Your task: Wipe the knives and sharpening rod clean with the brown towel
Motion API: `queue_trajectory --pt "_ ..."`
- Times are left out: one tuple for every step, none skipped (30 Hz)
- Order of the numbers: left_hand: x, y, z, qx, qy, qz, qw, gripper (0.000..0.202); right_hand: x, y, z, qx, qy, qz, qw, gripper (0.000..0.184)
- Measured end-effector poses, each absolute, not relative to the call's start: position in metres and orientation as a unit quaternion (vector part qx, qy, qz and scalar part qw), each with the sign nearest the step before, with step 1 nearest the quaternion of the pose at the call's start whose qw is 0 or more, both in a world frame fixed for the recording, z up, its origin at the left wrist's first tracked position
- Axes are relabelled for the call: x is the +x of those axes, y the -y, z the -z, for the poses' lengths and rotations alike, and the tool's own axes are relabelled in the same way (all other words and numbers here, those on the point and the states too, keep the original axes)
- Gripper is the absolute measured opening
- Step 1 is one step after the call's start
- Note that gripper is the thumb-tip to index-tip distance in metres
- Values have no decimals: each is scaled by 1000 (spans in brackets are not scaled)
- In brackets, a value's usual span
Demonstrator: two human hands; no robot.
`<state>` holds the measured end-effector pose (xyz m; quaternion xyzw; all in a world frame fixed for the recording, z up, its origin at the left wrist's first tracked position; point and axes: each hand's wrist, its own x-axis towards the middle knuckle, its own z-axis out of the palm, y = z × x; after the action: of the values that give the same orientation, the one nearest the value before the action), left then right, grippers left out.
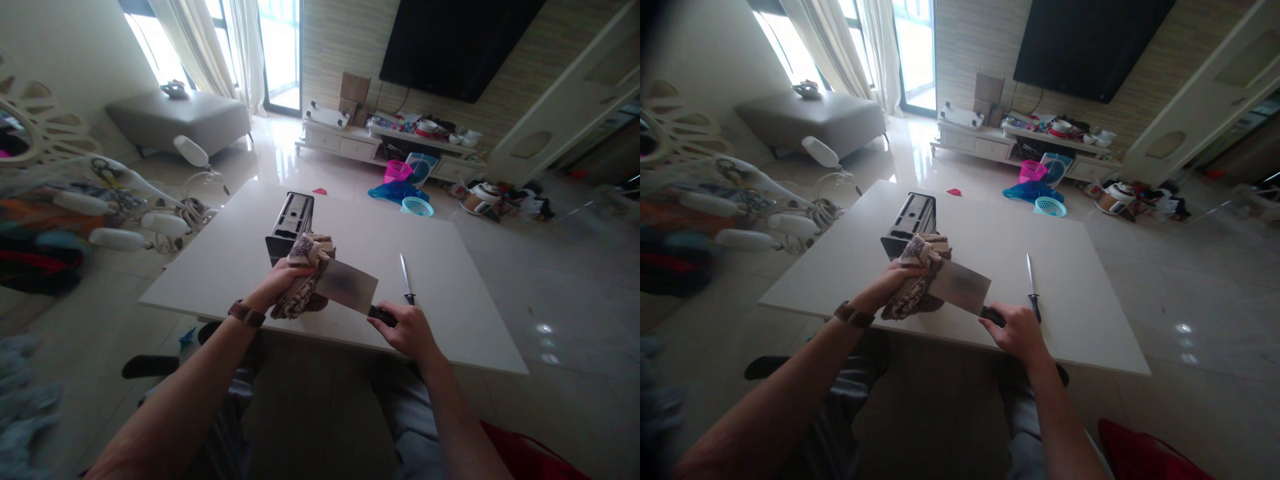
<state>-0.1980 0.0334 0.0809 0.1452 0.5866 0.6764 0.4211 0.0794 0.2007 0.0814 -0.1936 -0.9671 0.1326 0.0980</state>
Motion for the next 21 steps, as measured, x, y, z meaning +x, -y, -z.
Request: queue_trajectory --pt "-198 -35 -80 145 -591 -679 411 40 79 -201 -81 -194 967 -133 97 29" --pt "-199 -36 -79 144 -595 -680 404 41 79 -201 -81 -195 967 -133 96 29" --pt "-199 -37 -78 143 -596 -681 401 44 79 -201 -81 -196 967 -133 94 29" --pt "-200 -38 -78 142 -595 -681 403 47 79 -201 -82 -196 967 -134 93 29" --pt "-200 -39 -77 140 -591 -681 408 51 79 -201 -82 -197 967 -135 93 29" --pt "-200 -40 -77 139 -586 -683 413 54 79 -201 -82 -198 966 -136 94 29" --pt "-200 -40 -77 137 -579 -687 418 56 79 -200 -82 -199 966 -136 97 30" --pt "-200 -40 -77 135 -572 -691 420 57 78 -200 -82 -200 965 -137 98 30" --pt "-199 -41 -77 134 -568 -695 420 56 78 -200 -83 -201 965 -137 97 30" --pt "-198 -41 -77 135 -564 -700 417 54 78 -200 -83 -202 965 -136 95 31" --pt "-196 -42 -77 134 -563 -703 412 52 78 -199 -83 -205 965 -134 92 31" --pt "-195 -42 -77 131 -564 -706 408 51 78 -199 -84 -207 965 -133 90 31" --pt "-194 -43 -77 127 -563 -709 404 50 78 -198 -84 -209 965 -133 88 31" --pt "-193 -44 -76 122 -562 -712 402 50 77 -198 -84 -211 964 -132 88 31" --pt "-192 -44 -76 117 -561 -716 400 50 77 -198 -85 -214 964 -132 88 31" --pt "-192 -45 -76 111 -561 -718 396 50 77 -198 -85 -215 964 -131 89 31" --pt "-192 -46 -75 108 -563 -719 392 50 77 -198 -84 -216 963 -131 89 30" --pt "-191 -46 -75 106 -568 -719 386 50 78 -198 -84 -216 963 -132 89 30" --pt "-191 -46 -75 105 -573 -719 380 49 78 -198 -84 -216 963 -134 88 29" --pt "-192 -46 -75 104 -576 -718 377 48 78 -198 -83 -216 963 -136 89 29" --pt "-192 -46 -75 105 -576 -717 378 47 78 -198 -83 -216 962 -139 90 29"
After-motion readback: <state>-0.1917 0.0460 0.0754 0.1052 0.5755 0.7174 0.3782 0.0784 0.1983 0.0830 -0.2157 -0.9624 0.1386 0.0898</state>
